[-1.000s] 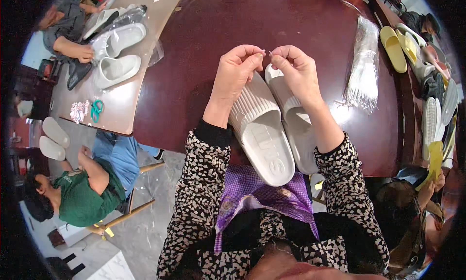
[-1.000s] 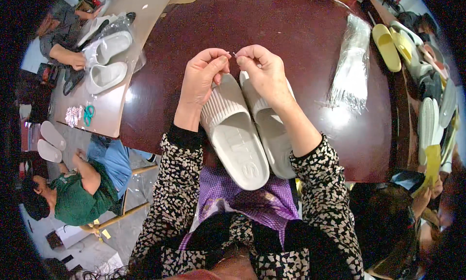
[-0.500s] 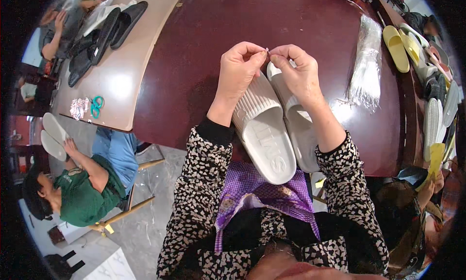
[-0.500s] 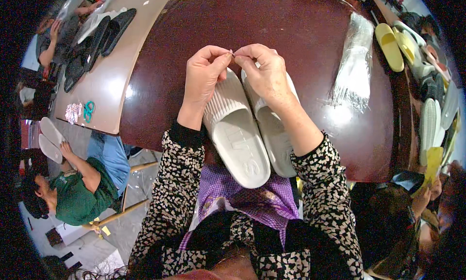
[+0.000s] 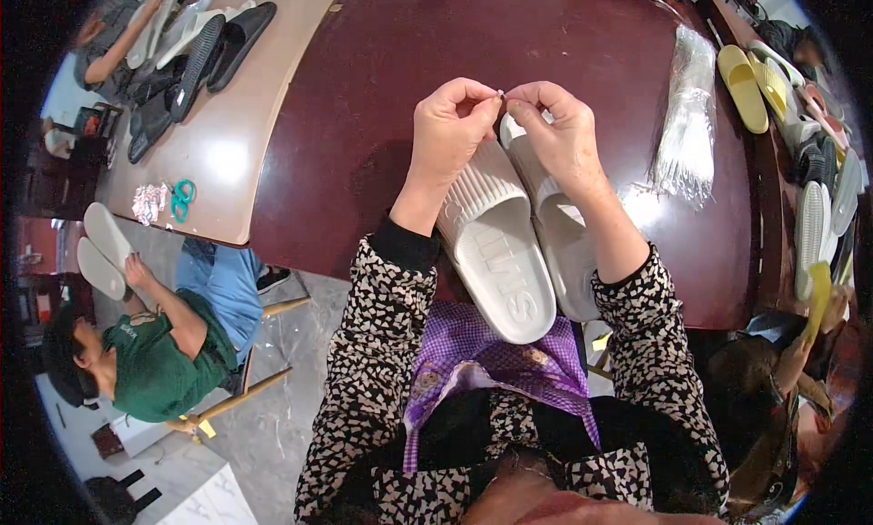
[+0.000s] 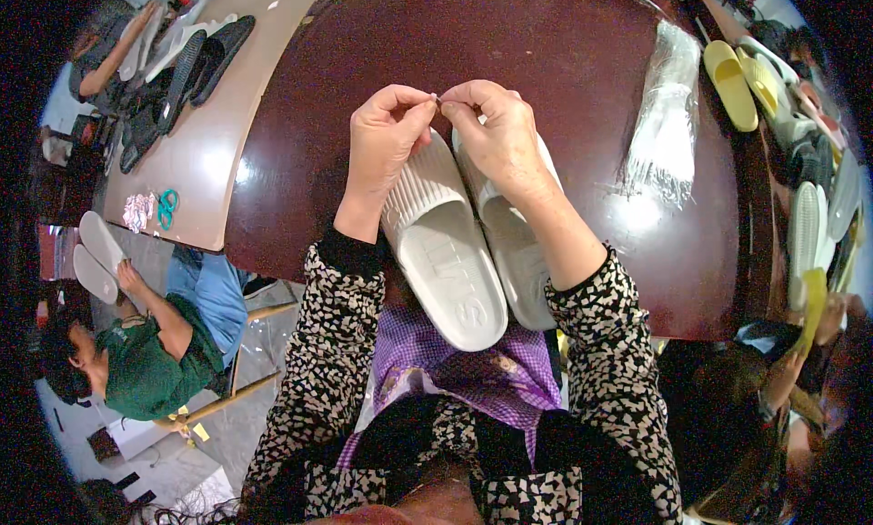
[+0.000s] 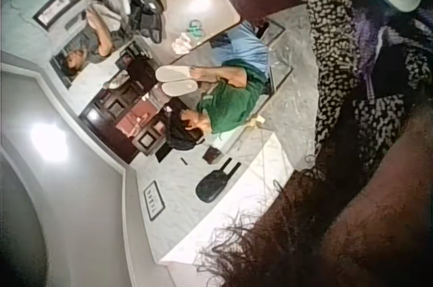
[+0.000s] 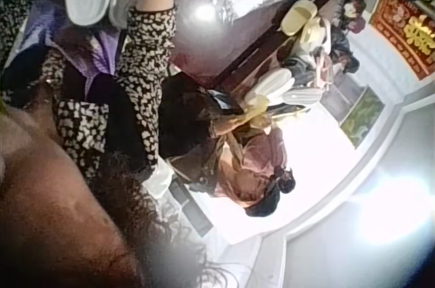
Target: The person pairs slippers together by threading plastic fasteners through each pair and locking the fastener ends by hand.
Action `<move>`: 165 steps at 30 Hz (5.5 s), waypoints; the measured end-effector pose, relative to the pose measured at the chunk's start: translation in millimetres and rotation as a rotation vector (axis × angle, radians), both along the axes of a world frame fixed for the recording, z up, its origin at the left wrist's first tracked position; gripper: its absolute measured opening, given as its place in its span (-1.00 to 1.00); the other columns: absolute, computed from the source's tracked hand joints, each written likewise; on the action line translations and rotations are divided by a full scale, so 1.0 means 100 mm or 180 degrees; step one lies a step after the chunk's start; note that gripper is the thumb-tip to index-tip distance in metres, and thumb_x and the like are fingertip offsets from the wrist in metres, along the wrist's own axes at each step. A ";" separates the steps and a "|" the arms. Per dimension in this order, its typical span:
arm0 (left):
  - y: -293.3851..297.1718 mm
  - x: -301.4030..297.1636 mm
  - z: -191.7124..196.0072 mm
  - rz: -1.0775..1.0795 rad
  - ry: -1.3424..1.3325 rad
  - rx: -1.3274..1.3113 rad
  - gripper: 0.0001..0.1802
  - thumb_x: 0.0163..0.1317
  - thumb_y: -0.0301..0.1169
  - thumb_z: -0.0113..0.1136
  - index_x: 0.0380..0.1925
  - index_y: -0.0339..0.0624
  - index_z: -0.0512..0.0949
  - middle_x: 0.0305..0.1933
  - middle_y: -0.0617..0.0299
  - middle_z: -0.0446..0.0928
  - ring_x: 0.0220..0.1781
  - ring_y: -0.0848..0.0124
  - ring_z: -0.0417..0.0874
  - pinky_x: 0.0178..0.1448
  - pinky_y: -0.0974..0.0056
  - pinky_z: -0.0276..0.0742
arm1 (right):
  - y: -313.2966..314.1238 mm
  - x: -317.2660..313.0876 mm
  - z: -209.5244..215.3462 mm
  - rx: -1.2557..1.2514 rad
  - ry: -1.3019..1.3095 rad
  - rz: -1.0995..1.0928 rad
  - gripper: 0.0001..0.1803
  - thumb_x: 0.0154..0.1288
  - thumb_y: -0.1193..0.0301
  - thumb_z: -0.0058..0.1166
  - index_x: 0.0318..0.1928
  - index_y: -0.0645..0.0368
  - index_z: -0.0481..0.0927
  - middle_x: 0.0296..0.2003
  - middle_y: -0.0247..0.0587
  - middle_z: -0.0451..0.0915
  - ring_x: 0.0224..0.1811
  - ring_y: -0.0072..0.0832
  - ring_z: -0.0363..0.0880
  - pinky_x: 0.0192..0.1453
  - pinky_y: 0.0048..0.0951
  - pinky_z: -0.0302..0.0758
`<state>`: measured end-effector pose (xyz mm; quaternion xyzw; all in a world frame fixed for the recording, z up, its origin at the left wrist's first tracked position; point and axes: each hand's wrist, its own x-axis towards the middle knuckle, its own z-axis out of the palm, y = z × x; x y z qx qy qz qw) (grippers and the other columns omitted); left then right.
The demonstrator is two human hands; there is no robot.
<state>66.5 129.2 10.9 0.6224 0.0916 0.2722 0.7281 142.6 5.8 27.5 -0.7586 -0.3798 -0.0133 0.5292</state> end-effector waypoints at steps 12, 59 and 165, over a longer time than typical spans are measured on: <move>0.09 0.02 -0.06 -0.0522 0.0091 -0.0527 -0.94 0.18 -0.50 0.12 -0.37 -0.20 0.57 -0.48 0.41 0.49 -0.56 0.69 0.40 -0.49 0.56 0.30 | -0.01 0.00 -0.01 0.0480 0.0274 0.0258 -0.87 0.19 0.61 0.06 -0.23 0.25 0.46 -0.36 -0.42 0.50 -0.26 -0.70 0.45 -0.10 -0.60 0.42; 0.49 -0.02 -0.27 0.0748 0.0298 -0.0548 -0.80 0.21 -0.44 0.08 -0.19 -0.28 0.50 -0.41 0.21 0.53 -0.56 0.54 0.43 -0.51 0.47 0.31 | -0.70 -0.79 -0.10 -0.2010 -0.0233 -0.0315 -0.58 0.17 0.11 0.01 -0.47 0.30 0.53 -0.57 0.07 0.56 -0.47 -0.02 0.57 -0.29 -0.10 0.49; -1.09 -1.62 0.14 -0.0352 -0.0243 -0.1654 -0.79 0.37 -0.42 -0.13 -0.12 -0.25 0.45 -0.24 0.17 0.56 -0.41 0.47 0.53 -0.30 0.38 0.51 | -0.64 -0.97 0.53 0.0480 0.1863 0.1748 -0.91 0.23 0.52 -0.01 -0.32 0.30 0.53 -0.58 -0.32 0.52 -0.58 -0.65 0.46 -0.50 -0.64 0.41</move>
